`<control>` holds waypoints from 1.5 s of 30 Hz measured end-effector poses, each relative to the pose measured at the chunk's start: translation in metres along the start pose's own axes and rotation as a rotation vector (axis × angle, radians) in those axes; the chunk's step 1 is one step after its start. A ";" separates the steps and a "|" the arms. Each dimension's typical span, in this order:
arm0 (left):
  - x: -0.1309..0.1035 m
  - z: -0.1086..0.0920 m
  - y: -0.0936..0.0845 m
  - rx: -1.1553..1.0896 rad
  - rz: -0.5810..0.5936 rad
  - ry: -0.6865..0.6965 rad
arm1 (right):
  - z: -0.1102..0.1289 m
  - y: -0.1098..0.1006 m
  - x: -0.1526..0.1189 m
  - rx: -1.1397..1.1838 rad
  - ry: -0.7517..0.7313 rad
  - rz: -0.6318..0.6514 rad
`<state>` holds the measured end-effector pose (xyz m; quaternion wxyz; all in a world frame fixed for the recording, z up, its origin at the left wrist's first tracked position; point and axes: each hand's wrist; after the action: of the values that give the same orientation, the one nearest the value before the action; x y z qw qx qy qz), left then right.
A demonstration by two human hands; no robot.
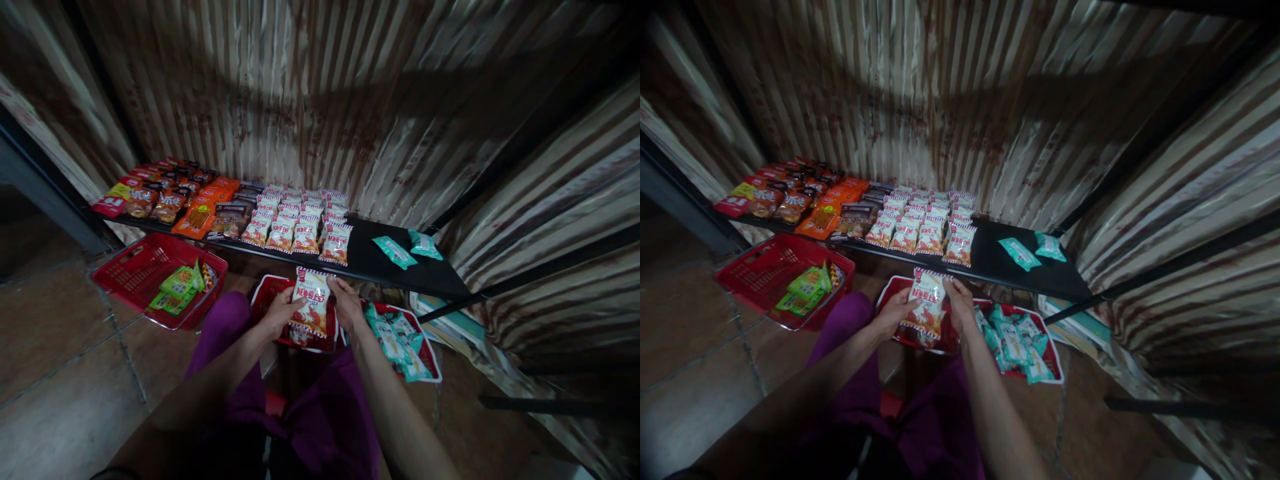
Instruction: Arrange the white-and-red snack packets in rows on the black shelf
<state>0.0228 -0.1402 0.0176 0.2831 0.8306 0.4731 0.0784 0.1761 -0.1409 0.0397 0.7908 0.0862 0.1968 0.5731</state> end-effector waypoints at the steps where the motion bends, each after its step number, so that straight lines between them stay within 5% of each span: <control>1: 0.001 0.004 -0.002 -0.001 -0.053 0.007 | -0.004 0.000 -0.002 -0.022 -0.004 0.022; 6: 0.011 0.008 -0.014 -0.005 -0.194 0.110 | -0.023 0.000 -0.015 -0.115 0.032 0.079; 11: 0.038 -0.001 -0.016 0.080 -0.147 0.176 | -0.043 0.003 -0.009 -0.192 -0.046 0.157; 25: 0.157 -0.028 -0.031 0.645 -0.334 0.284 | -0.037 0.013 0.113 -0.588 -0.411 -0.071; 34: 0.168 -0.038 -0.025 0.811 -0.403 0.301 | -0.032 0.022 0.131 -0.810 -0.399 -0.215; 45: 0.181 -0.028 -0.017 0.877 -0.435 0.277 | -0.032 0.032 0.139 -0.827 -0.422 -0.178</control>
<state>0.0964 0.0274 0.0063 -0.1477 0.7354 0.6566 -0.0790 0.1723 -0.0025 -0.0069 0.8276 -0.1387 -0.2064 0.5032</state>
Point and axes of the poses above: each hand's wrist, its own x-axis towards the middle knuckle, its own y-axis out of the palm, z = x × y, and after that the axes turned 8 degrees about z, right-handed
